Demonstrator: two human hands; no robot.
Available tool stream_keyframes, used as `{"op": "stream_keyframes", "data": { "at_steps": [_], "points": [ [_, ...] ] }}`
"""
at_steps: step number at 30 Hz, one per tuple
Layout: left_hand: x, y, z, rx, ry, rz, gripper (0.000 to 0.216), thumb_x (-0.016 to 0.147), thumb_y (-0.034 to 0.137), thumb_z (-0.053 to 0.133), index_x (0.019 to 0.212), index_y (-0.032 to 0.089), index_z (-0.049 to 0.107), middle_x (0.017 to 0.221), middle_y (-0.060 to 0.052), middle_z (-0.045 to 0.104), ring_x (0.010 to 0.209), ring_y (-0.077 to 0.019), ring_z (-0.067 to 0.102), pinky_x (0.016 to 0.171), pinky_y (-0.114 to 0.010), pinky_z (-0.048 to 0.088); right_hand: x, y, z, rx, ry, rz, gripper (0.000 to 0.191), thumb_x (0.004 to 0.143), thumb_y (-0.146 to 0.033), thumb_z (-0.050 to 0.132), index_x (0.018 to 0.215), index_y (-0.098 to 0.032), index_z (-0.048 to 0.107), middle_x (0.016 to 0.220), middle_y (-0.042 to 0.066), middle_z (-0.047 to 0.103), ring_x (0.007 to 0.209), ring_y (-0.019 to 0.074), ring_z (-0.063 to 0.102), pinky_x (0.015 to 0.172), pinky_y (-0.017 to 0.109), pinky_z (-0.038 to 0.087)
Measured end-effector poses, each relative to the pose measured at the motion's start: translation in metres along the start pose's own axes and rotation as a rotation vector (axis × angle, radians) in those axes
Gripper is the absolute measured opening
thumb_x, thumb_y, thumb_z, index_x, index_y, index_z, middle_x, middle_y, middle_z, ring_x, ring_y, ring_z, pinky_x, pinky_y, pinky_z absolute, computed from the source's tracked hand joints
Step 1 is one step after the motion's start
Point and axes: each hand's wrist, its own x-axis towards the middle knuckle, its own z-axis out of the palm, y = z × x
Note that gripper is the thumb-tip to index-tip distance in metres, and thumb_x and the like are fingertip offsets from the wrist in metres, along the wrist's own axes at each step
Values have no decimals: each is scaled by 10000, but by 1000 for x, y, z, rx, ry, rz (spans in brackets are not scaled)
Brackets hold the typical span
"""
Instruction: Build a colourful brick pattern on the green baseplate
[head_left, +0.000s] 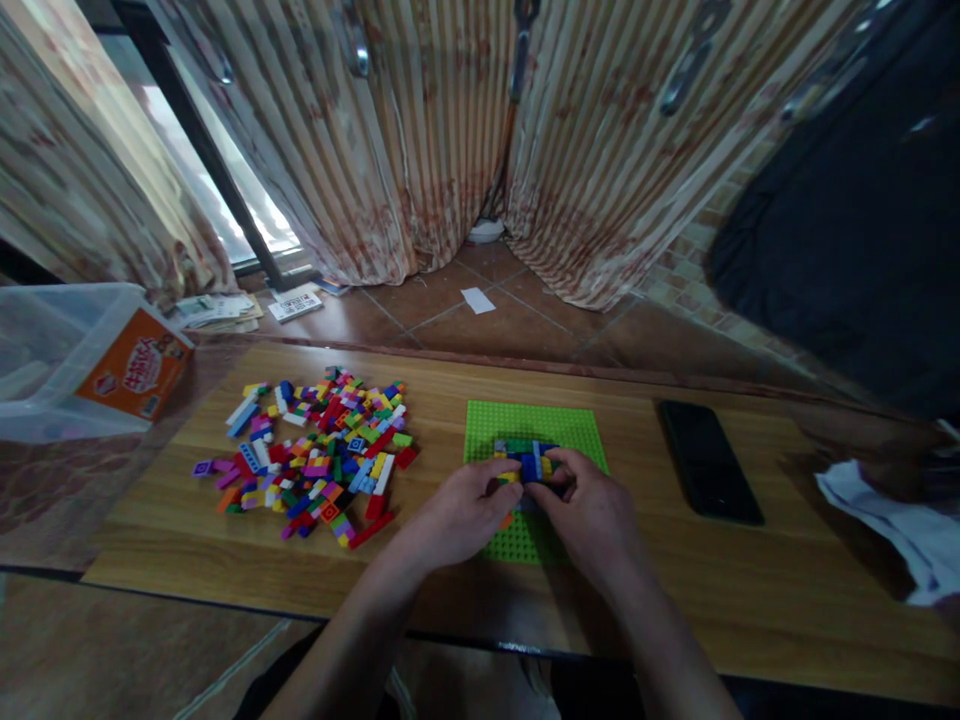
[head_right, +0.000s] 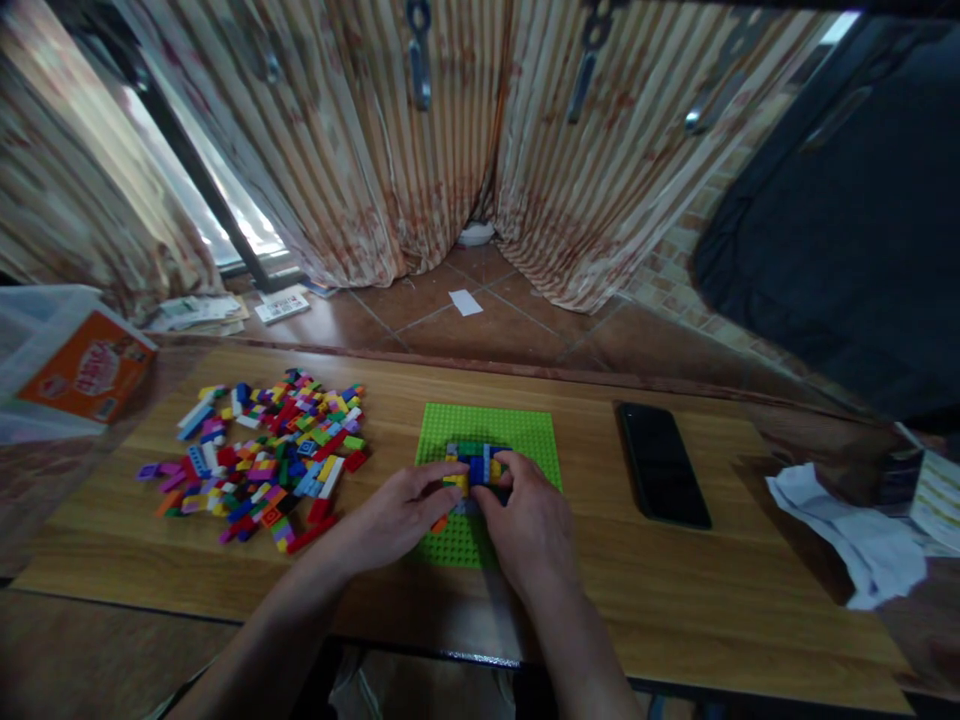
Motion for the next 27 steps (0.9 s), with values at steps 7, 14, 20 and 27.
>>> {"op": "stream_keyframes", "data": {
  "at_steps": [7, 14, 20, 27],
  "points": [
    [-1, 5, -1, 30, 0, 17, 374, 920, 374, 430, 1084, 135, 666, 845, -26, 639, 726, -126, 529, 678, -235, 428, 2, -2, 1, 5, 22, -6, 328, 780, -399, 591, 1032, -205, 672, 788, 26, 642, 665, 182, 582, 617, 304, 417],
    [-1, 7, 2, 38, 15, -14, 433, 919, 386, 436, 1228, 139, 612, 818, -21, 637, 672, -126, 524, 621, -237, 399, 4, -1, -3, 81, 8, 31, 374, 773, -452, 590, 1024, -190, 683, 786, 43, 671, 633, 184, 586, 628, 319, 438],
    [-2, 10, 1, 25, -4, -28, 395, 919, 371, 426, 1153, 134, 639, 675, 17, 560, 585, -111, 477, 532, -224, 343, 13, -3, -3, 157, 49, 49, 421, 822, -503, 517, 961, -147, 695, 830, 97, 725, 718, 216, 648, 697, 343, 470],
    [-3, 15, 1, 17, -20, -92, 511, 912, 384, 438, 1337, 120, 536, 637, 22, 547, 534, -108, 462, 485, -213, 322, 18, -8, -1, 124, 88, 80, 314, 790, -448, 531, 774, -190, 709, 757, 74, 733, 698, 223, 654, 668, 337, 454]
  ]
}}
